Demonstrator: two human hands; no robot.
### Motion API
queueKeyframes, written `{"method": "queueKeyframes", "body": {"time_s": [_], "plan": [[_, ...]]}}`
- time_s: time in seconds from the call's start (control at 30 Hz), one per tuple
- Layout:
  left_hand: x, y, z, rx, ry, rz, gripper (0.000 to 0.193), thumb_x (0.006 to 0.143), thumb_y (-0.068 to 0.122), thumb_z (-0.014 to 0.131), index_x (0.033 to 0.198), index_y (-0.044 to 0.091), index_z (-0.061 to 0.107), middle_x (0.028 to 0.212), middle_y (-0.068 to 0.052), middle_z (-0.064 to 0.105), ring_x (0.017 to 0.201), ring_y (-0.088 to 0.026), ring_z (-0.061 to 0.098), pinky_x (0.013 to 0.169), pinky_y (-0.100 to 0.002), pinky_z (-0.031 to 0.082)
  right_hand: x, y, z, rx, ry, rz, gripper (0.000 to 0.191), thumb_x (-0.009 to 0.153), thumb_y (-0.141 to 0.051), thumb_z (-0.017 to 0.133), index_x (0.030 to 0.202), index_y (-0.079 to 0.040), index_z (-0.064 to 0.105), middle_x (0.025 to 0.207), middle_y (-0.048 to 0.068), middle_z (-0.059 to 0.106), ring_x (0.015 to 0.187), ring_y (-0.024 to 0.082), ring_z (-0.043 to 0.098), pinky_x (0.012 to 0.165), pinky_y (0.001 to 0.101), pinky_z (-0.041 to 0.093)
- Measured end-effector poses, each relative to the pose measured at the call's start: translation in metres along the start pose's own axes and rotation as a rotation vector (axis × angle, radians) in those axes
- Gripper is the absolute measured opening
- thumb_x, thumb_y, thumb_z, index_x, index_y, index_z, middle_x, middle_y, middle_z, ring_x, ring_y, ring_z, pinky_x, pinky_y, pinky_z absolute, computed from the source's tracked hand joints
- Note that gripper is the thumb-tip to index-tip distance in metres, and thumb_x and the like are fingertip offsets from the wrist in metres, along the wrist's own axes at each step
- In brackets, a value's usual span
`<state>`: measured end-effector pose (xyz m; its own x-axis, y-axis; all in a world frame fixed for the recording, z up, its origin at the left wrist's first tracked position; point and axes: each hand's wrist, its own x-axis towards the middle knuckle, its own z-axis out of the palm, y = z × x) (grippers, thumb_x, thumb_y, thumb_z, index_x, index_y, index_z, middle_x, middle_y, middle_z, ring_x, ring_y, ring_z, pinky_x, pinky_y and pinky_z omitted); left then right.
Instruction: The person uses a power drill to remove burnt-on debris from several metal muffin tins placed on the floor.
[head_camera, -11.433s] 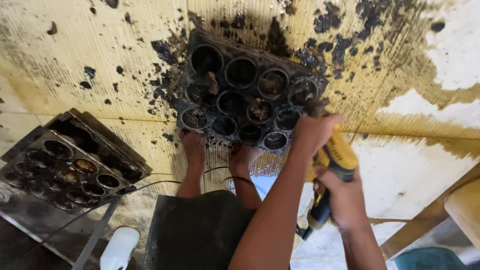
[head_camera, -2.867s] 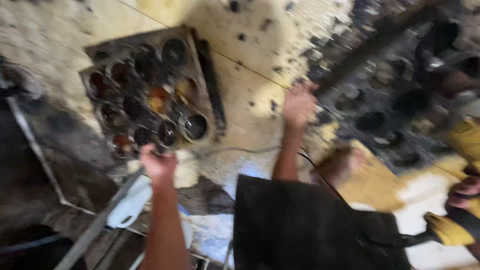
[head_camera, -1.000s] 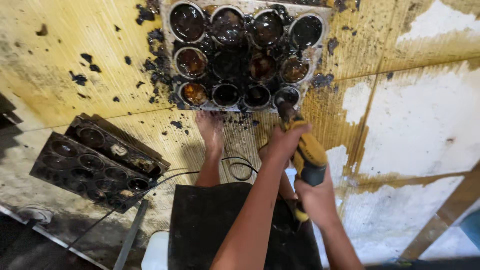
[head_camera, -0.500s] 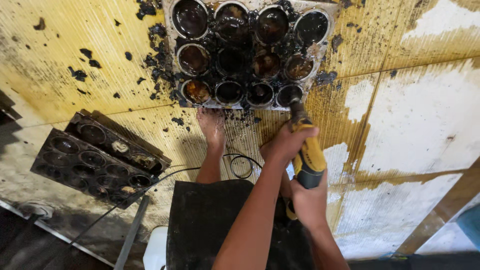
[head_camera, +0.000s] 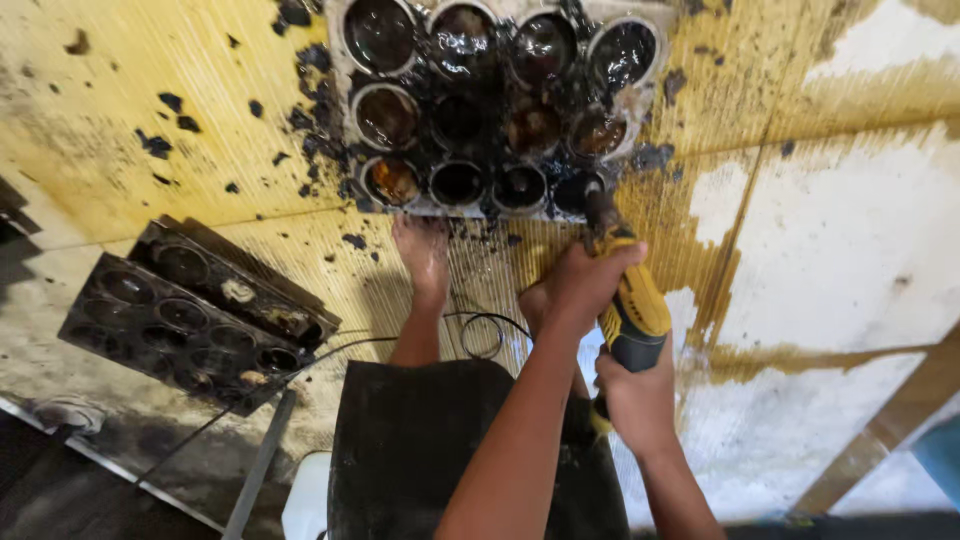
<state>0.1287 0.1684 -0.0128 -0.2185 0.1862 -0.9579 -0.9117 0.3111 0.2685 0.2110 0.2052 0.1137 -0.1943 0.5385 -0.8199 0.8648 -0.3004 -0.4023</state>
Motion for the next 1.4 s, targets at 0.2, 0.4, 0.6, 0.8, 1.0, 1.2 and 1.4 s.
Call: {"method": "queueKeyframes", "body": {"time_s": [0.2,0.4,0.6,0.8,1.0,1.2,1.4], "plan": [[0.006,-0.006,-0.002,-0.068,0.003,-0.008,0.054,0.073,0.044,0.084,0.106,0.004,0.069,0.093,-0.006,0.073,0.081,-0.019,0.071,0.071,-0.034,0.056,0.001,-0.01,0.001,-0.018,-0.022,-0.029,0.059,0.072,0.001,0.065,0.128,-0.007,0.05,0.085,0.003,0.063,0.066,0.014,0.061,0.057,0.0306,0.052],[0.004,-0.002,-0.007,-0.01,-0.009,-0.076,0.054,0.073,0.045,0.08,0.106,0.003,0.07,0.09,-0.009,0.072,0.077,-0.022,0.069,0.068,-0.038,0.053,0.001,-0.005,0.001,0.001,-0.1,0.004,0.057,0.076,0.001,0.065,0.131,-0.001,0.051,0.092,0.008,0.063,0.073,0.016,0.061,0.061,0.0314,0.051],[0.003,0.005,-0.001,0.022,-0.019,-0.091,0.048,0.074,0.044,0.08,0.101,0.005,0.075,0.091,-0.007,0.074,0.08,-0.019,0.069,0.071,-0.035,0.054,0.006,-0.004,-0.001,0.011,-0.061,-0.032,0.054,0.074,0.001,0.066,0.126,-0.003,0.052,0.09,0.007,0.063,0.075,0.016,0.062,0.065,0.0316,0.051],[0.001,0.013,-0.004,-0.063,-0.087,0.004,0.044,0.076,0.037,0.081,0.106,0.005,0.075,0.094,-0.005,0.075,0.082,-0.017,0.07,0.073,-0.033,0.055,0.0,-0.016,0.007,-0.045,0.041,0.023,0.053,0.073,0.001,0.066,0.123,-0.005,0.049,0.082,0.006,0.062,0.065,0.017,0.061,0.058,0.0335,0.051],[-0.003,0.019,-0.005,-0.009,-0.035,-0.038,0.046,0.076,0.037,0.08,0.106,0.004,0.072,0.091,-0.008,0.074,0.082,-0.024,0.071,0.075,-0.037,0.056,-0.005,-0.009,0.009,0.112,-0.096,0.033,0.038,0.08,0.002,0.063,0.117,0.003,0.057,0.086,0.01,0.062,0.066,0.018,0.06,0.056,0.0342,0.048],[-0.045,0.009,-0.035,0.014,0.115,-0.088,0.061,0.074,0.038,0.084,0.119,0.002,0.064,0.108,-0.012,0.071,0.095,-0.021,0.069,0.085,-0.035,0.055,-0.047,-0.013,0.019,0.047,-0.146,0.057,0.071,0.074,0.007,0.064,0.14,-0.003,0.042,0.109,0.014,0.061,0.09,0.023,0.06,0.074,0.036,0.05],[-0.04,0.012,-0.087,-0.164,0.075,-0.09,0.058,0.08,0.039,0.076,0.122,0.003,0.062,0.105,-0.009,0.072,0.091,-0.02,0.071,0.083,-0.033,0.056,-0.04,-0.039,0.042,0.144,-0.392,-0.033,0.108,0.068,0.01,0.073,0.157,-0.009,0.016,0.139,0.008,0.054,0.127,0.02,0.055,0.106,0.0334,0.043]]}}
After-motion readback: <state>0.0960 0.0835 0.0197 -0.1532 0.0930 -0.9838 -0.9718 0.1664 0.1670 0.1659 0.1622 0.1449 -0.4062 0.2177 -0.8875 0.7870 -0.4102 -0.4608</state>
